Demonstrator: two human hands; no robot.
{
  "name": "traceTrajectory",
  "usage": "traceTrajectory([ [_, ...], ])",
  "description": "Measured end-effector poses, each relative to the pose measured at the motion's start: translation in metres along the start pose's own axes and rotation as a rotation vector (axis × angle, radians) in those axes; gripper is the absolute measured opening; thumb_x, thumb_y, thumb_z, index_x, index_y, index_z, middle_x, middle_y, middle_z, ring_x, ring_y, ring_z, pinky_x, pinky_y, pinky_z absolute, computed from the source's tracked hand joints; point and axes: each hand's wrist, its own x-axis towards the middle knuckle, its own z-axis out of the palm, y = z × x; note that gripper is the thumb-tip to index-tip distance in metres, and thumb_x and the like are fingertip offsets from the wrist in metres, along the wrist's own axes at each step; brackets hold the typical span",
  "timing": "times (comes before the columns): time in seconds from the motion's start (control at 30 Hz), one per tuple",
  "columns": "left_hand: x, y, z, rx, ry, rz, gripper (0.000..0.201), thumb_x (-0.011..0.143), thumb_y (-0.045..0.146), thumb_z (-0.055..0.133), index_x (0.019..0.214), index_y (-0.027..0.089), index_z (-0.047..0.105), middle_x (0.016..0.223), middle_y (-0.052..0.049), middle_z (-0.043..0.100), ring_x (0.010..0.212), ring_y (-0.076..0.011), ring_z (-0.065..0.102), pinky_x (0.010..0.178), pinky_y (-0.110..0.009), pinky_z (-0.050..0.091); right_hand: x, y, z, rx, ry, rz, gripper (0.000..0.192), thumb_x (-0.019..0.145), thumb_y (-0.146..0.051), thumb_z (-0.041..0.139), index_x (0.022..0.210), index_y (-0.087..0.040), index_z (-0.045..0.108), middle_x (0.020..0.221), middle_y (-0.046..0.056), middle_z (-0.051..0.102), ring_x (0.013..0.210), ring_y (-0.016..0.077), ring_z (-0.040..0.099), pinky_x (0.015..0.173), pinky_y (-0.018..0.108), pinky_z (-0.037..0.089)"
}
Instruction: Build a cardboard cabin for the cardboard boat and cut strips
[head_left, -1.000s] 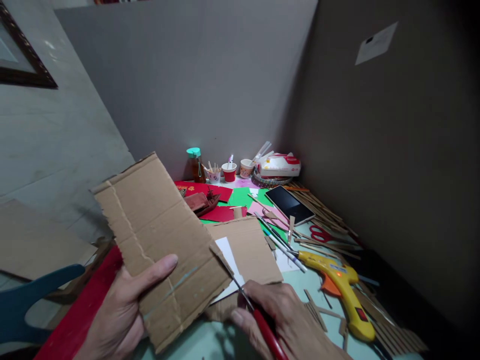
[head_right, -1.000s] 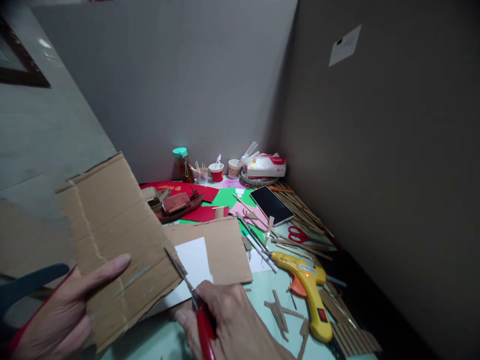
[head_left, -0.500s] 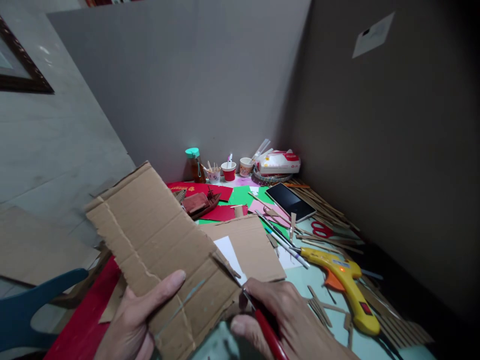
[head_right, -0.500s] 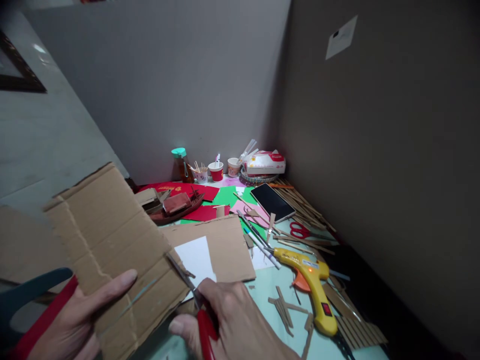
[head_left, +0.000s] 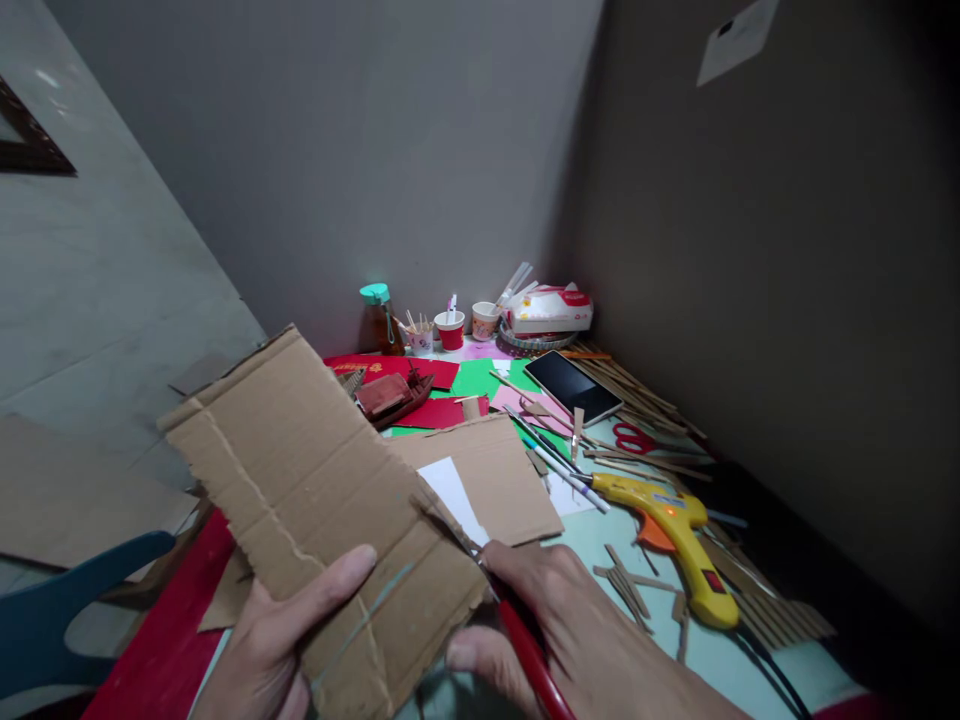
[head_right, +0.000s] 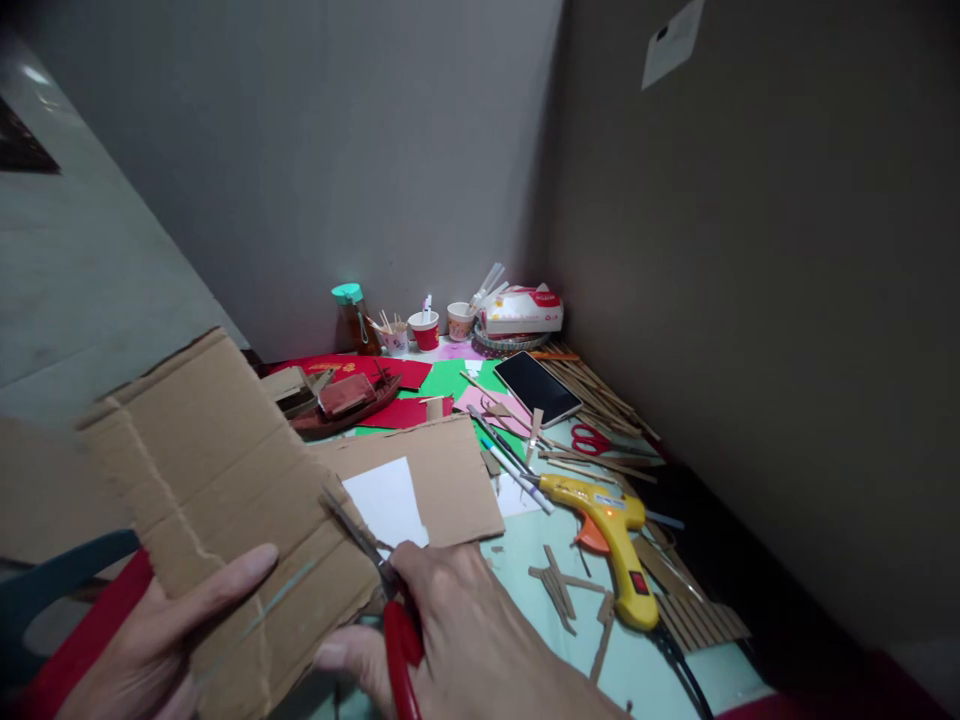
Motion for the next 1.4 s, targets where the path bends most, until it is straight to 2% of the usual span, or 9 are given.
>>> traceTrajectory([
  [0.2,-0.004,-0.003,-0.002,0.01,0.006,0.006,0.11,0.045,0.03,0.101,0.145,0.03,0.054,0.11,-0.006,0.083,0.107,-0.0459,0.073,0.082,-0.053,0.068,-0.008,0.005,0.007,0.035,-0.049,0.03,0.029,0.096,-0.048,0.06,0.082,-0.023,0.066,0.08,0.004,0.072,0.076,0.0226,0.065,0.067,0.031,0.047],
  [0.4,-0.008,-0.007,0.002,0.024,-0.007,0.001,0.105,0.046,0.028,0.1,0.142,0.032,0.056,0.107,-0.006,0.084,0.103,-0.0466,0.075,0.082,-0.057,0.067,-0.006,-0.004,-0.005,0.144,-0.065,0.025,0.034,0.084,-0.054,0.077,0.097,-0.023,0.073,0.101,0.007,0.076,0.095,0.0288,0.069,0.089,0.038,0.051],
  [0.53,-0.011,-0.007,0.005,0.044,-0.002,0.002,0.105,0.044,0.03,0.101,0.14,0.033,0.058,0.11,-0.006,0.083,0.108,-0.0472,0.073,0.08,-0.053,0.069,-0.007,-0.011,-0.01,0.213,-0.09,-0.011,0.036,0.086,-0.051,0.076,0.11,-0.024,0.074,0.11,0.007,0.076,0.111,0.0313,0.067,0.099,0.04,0.048],
  [0.6,-0.012,-0.008,0.005,0.04,-0.006,-0.012,0.106,0.045,0.031,0.101,0.142,0.033,0.057,0.11,-0.005,0.083,0.11,-0.0464,0.072,0.081,-0.051,0.069,-0.01,-0.01,-0.007,0.204,-0.067,0.007,0.037,0.088,-0.053,0.073,0.11,-0.023,0.075,0.111,0.009,0.076,0.112,0.0325,0.067,0.096,0.039,0.049],
  [0.77,-0.015,-0.009,0.004,0.029,0.005,-0.038,0.108,0.049,0.026,0.099,0.146,0.03,0.053,0.11,-0.008,0.083,0.109,-0.0462,0.073,0.086,-0.052,0.066,-0.014,-0.001,0.006,0.118,-0.05,0.114,0.031,0.091,-0.049,0.069,0.093,-0.019,0.075,0.088,0.008,0.077,0.087,0.0269,0.071,0.079,0.032,0.053],
  [0.87,-0.012,-0.01,0.002,0.01,0.015,-0.084,0.099,0.057,0.022,0.096,0.145,0.025,0.053,0.107,-0.011,0.083,0.102,-0.0449,0.075,0.085,-0.054,0.066,-0.013,0.003,0.008,0.119,-0.038,0.078,0.035,0.091,-0.054,0.068,0.094,-0.019,0.075,0.093,0.008,0.077,0.096,0.0283,0.07,0.086,0.033,0.052],
  [1.0,-0.008,-0.01,-0.001,-0.048,0.042,-0.147,0.078,0.063,0.023,0.093,0.134,0.02,0.063,0.1,-0.014,0.084,0.096,-0.0443,0.077,0.081,-0.056,0.066,-0.01,0.0,0.0,0.197,-0.081,-0.039,0.048,0.092,-0.062,0.065,0.111,-0.02,0.075,0.116,0.011,0.076,0.119,0.0326,0.065,0.099,0.038,0.049],
  [1.2,-0.017,-0.01,0.004,0.0,0.08,-0.09,0.096,0.052,0.025,0.098,0.14,0.031,0.059,0.105,-0.008,0.084,0.097,-0.0434,0.077,0.081,-0.052,0.066,-0.013,-0.011,-0.012,0.235,-0.145,-0.006,0.062,0.088,-0.057,0.073,0.141,-0.026,0.062,0.134,0.01,0.07,0.129,0.0337,0.06,0.105,0.04,0.047],
  [1.4,-0.024,-0.009,0.006,0.022,0.079,-0.041,0.113,0.046,0.029,0.1,0.147,0.04,0.05,0.118,-0.002,0.081,0.113,-0.0423,0.072,0.081,-0.044,0.067,-0.023,-0.017,-0.017,0.254,-0.152,0.035,0.069,0.09,-0.052,0.073,0.151,-0.03,0.05,0.141,0.008,0.065,0.135,0.032,0.055,0.109,0.041,0.046],
])
